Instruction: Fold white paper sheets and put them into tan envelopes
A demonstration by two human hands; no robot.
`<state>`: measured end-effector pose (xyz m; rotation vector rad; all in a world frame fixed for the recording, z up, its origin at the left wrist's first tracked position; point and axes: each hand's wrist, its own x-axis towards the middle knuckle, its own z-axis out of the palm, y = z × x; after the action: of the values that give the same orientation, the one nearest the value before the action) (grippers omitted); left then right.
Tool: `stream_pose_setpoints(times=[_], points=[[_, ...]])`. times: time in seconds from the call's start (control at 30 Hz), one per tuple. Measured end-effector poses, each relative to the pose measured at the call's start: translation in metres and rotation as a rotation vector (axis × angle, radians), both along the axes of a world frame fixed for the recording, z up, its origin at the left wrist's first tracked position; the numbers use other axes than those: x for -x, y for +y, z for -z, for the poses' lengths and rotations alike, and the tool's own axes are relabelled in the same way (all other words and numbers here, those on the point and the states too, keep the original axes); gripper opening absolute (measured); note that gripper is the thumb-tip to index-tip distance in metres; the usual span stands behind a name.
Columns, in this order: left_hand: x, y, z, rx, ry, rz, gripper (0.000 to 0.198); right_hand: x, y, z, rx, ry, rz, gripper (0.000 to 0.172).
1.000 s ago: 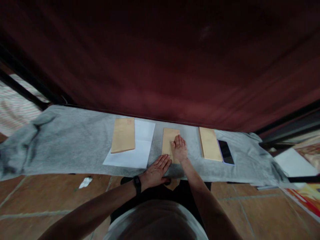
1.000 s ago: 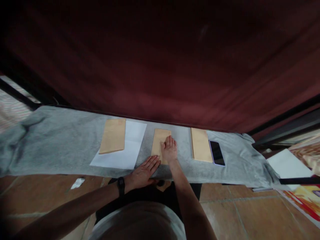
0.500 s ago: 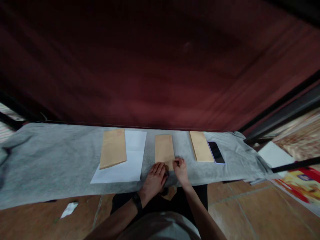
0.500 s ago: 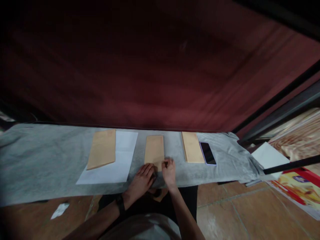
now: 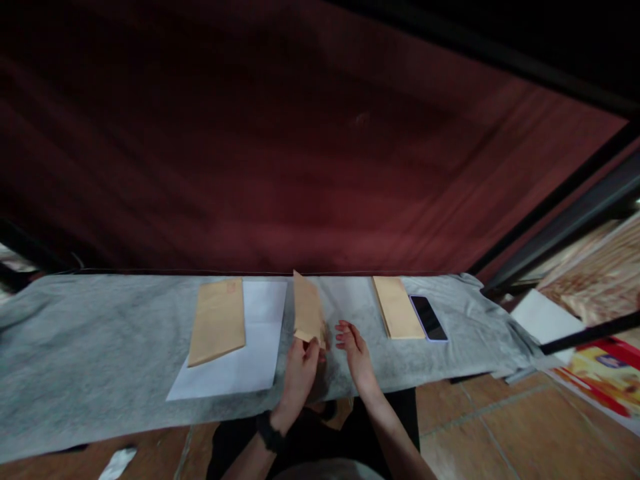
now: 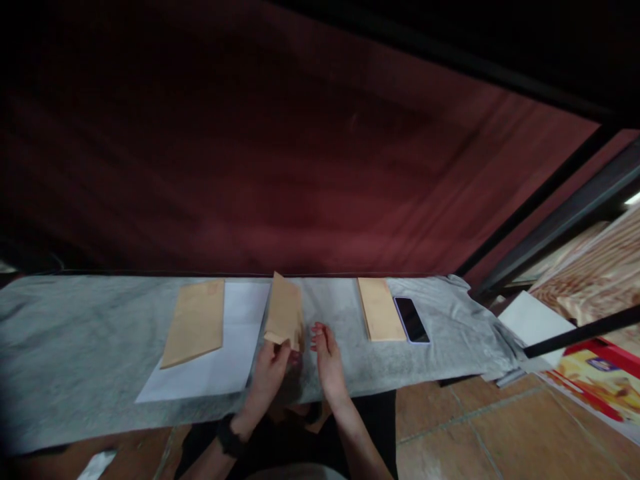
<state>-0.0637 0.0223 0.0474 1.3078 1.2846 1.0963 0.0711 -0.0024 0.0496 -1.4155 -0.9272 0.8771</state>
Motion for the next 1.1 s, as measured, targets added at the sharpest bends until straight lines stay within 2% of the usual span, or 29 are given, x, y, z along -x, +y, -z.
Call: stream_pose_setpoints(times=[0.1,0.17,0.27,0.4,0.47,0.53,0.57,0.7,0.77,0.83,0.9,1.03,1.1], points=[[-0.006,-0.004,0.004,0.269,-0.494,-0.082,0.029,-0.003,-0.005,0.012,0.117,0.05,-0.033,0.053],[-0.01,-0.01,0.01,0.399,-0.681,-0.112,0.029,-0.002,-0.009,0.021,0.141,0.096,-0.088,0.052],[-0.016,-0.02,0.018,0.537,-0.787,-0.13,0.026,0.001,-0.012,0.03,0.11,0.134,-0.068,0.048],[-0.015,-0.033,0.024,0.624,-0.76,-0.066,0.031,0.0,-0.011,0.033,0.091,0.084,-0.027,0.041],[-0.011,-0.039,0.025,0.64,-0.651,0.033,0.039,-0.004,-0.01,0.035,0.119,0.028,-0.027,0.036],[-0.007,-0.043,0.025,0.541,-0.419,0.158,0.045,-0.009,-0.009,0.038,0.166,-0.035,-0.013,0.033],[-0.005,-0.044,0.025,0.415,-0.267,0.207,0.046,-0.011,-0.009,0.04,0.187,-0.063,-0.006,0.032],[0.002,-0.036,0.026,-0.315,0.397,0.335,0.038,-0.019,-0.008,0.046,0.193,-0.175,0.006,0.03],[0.004,-0.03,0.031,-0.535,0.685,0.4,0.047,-0.021,-0.007,0.048,0.171,-0.269,0.012,0.028],[0.006,-0.027,0.039,-0.64,0.894,0.44,0.055,-0.023,-0.007,0.05,0.167,-0.384,0.023,0.026],[0.007,-0.027,0.047,-0.691,1.021,0.442,0.061,-0.024,-0.008,0.05,0.185,-0.52,0.034,0.026],[0.006,-0.032,0.055,-0.701,1.115,0.424,0.068,-0.022,-0.016,0.048,0.218,-0.854,0.089,0.032],[0.006,-0.032,0.055,-0.7,1.121,0.422,0.067,-0.02,-0.023,0.047,0.155,-0.985,0.086,0.036]])
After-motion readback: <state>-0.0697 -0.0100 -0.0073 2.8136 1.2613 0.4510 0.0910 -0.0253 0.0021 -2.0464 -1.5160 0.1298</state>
